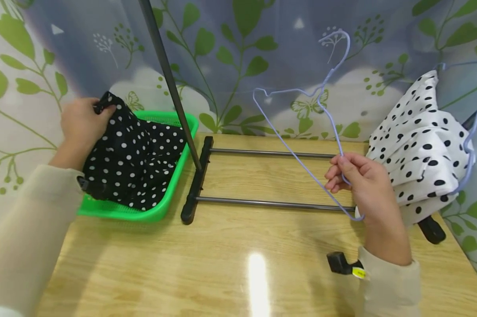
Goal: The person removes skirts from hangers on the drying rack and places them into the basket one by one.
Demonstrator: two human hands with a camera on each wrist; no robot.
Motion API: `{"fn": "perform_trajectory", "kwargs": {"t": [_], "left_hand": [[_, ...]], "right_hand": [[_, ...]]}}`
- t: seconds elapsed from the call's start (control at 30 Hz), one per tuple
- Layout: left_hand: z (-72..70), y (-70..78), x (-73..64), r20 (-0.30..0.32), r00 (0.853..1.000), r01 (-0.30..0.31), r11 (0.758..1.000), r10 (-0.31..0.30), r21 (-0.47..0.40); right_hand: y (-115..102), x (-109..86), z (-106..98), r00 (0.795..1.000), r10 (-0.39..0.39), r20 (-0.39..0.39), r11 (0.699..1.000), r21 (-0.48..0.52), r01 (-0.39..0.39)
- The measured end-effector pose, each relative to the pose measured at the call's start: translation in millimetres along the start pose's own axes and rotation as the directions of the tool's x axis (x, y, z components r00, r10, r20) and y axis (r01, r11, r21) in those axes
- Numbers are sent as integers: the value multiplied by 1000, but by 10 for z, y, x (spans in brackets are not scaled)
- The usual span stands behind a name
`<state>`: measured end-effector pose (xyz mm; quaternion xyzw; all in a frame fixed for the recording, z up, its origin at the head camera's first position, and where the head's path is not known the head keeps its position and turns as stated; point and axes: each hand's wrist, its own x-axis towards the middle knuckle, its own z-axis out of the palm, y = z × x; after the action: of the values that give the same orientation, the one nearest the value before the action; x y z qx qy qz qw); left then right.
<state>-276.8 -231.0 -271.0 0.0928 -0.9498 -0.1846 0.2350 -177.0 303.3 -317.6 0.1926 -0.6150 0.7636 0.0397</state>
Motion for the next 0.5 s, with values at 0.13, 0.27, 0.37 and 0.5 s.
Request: {"fn": "perform_trajectory", "kwargs": {"t": [0.13, 0.27, 0.37, 0.5], "left_hand": [[133, 121, -38, 62, 998, 2, 1000, -3, 22], [233, 231, -61, 106, 994, -2, 998, -6, 67], [309, 269, -80, 107, 994, -22, 997, 14, 80], [430, 270, -107, 113, 993, -18, 1000, 16, 17]], "right_hand": [[-9, -4, -5, 1000, 4, -10, 1000, -5, -4], [-19, -3, -6, 1000, 6, -19, 1000, -11, -6], [-25, 1, -2, 1000, 2, -24, 1000, -14, -2], [-30, -2, 3, 999, 5, -32, 1000, -5, -6]]}}
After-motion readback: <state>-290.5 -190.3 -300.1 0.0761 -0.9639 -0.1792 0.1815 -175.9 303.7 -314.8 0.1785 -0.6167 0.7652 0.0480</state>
